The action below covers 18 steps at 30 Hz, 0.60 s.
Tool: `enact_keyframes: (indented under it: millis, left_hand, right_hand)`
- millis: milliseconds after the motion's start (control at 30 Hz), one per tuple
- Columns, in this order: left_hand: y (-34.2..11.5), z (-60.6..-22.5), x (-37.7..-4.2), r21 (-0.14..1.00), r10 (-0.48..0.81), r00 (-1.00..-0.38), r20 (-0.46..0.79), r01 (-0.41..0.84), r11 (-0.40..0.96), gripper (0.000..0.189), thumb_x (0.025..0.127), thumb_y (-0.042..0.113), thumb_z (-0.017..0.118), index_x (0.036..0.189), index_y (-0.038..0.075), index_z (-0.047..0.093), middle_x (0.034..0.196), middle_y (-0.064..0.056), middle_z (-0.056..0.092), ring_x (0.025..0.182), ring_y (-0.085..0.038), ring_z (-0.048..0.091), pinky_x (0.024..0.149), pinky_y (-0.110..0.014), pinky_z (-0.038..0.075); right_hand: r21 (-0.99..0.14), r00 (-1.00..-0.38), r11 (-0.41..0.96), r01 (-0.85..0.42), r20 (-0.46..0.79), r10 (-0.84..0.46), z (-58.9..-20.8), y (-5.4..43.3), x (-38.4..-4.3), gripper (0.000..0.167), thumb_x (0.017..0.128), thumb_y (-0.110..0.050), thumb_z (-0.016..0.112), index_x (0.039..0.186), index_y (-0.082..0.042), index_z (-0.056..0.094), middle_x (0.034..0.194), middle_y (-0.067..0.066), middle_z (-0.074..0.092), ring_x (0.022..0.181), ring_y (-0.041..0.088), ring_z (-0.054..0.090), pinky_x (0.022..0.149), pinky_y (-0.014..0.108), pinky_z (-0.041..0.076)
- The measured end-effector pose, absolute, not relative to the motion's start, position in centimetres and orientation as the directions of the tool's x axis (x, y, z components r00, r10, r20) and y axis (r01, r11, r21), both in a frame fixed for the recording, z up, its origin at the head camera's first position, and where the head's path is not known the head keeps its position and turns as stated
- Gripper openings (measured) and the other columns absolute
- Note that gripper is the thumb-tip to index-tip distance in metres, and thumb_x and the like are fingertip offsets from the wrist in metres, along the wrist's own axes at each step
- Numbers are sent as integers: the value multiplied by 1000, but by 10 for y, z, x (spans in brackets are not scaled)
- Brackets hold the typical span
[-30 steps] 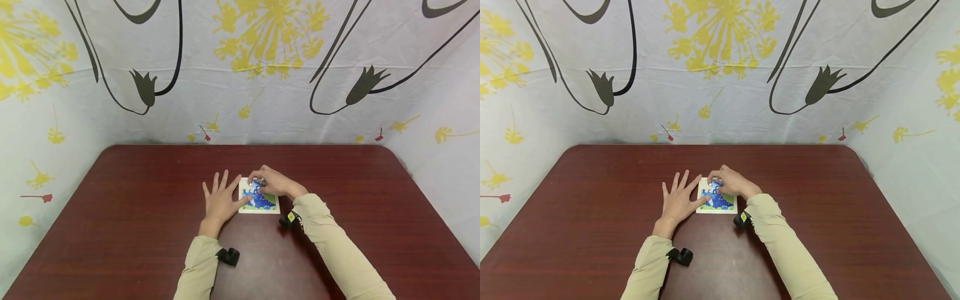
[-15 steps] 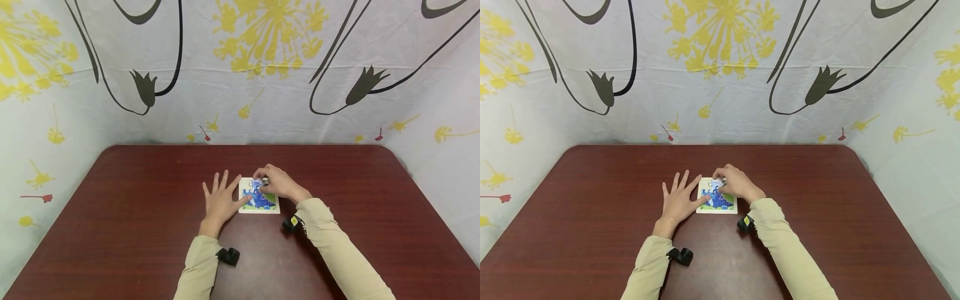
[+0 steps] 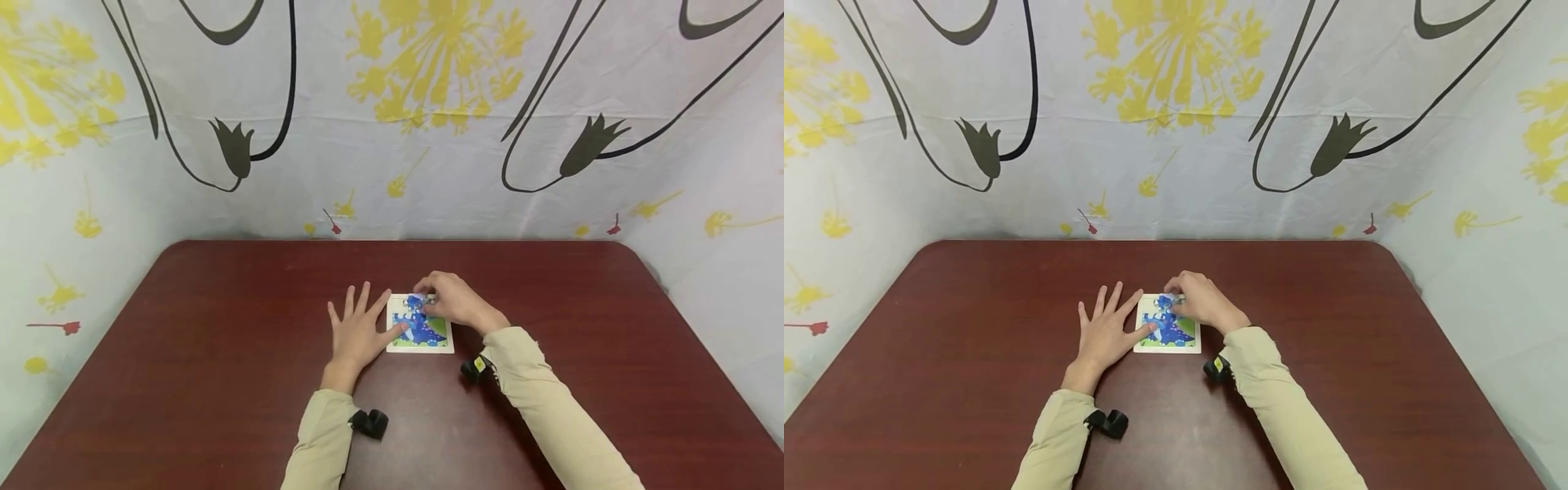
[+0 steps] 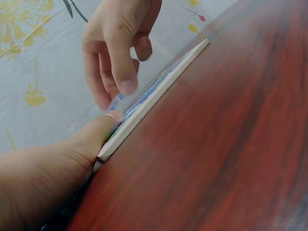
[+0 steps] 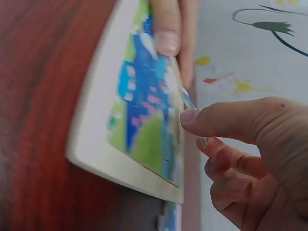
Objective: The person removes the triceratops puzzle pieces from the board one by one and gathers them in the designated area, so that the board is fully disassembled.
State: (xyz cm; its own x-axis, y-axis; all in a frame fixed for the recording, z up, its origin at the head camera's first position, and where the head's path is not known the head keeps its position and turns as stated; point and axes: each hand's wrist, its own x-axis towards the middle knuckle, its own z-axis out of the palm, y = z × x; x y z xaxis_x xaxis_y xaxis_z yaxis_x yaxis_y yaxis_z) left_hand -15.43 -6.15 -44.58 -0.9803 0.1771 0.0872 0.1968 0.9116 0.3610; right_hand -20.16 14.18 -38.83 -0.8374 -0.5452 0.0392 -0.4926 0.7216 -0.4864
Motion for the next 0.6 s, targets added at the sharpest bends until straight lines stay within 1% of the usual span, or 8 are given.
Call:
enact_keyframes:
  millis: [67,200,300,433,600]
  left_hand:
    - [-63,-447,-154,359,178,-979,95,200,912,79,80,73,46,145,31,33,153,-8,18,140,-32,6,103,-64,-2]
    - [-64,-447,-154,363,180,-977,117,210,908,79,80,72,46,145,31,34,153,-8,19,140,-32,7,102,-65,-1]
    - [-65,-447,-153,371,178,-978,108,206,906,79,80,72,48,145,31,34,153,-8,19,140,-32,6,102,-65,-1]
    - [-66,-448,-151,372,169,-980,106,197,907,78,79,71,49,145,31,34,153,-7,19,140,-32,6,103,-64,-2]
    - [-64,-449,-151,378,180,-976,123,214,901,78,80,71,49,145,31,34,153,-8,19,140,-32,6,102,-64,-2]
  right_hand:
    - [-502,-846,715,-487,68,-529,-385,147,-201,29,78,-8,73,106,-2,68,94,7,61,84,20,59,70,33,49]
    - [-514,-861,707,-486,144,-488,-381,167,-199,29,76,-8,74,104,-2,68,92,8,60,75,19,57,65,31,48]
    - [-529,-876,709,-467,168,-452,-383,186,-197,29,75,-6,73,103,-2,68,92,9,59,69,16,54,62,30,46]
    - [-560,-907,723,-404,142,-396,-387,210,-193,31,76,-4,72,106,0,67,91,10,60,70,17,53,62,32,45]
    - [-575,-946,760,-303,86,-312,-392,233,-190,35,75,-3,70,109,3,62,91,12,63,75,22,58,67,37,46]
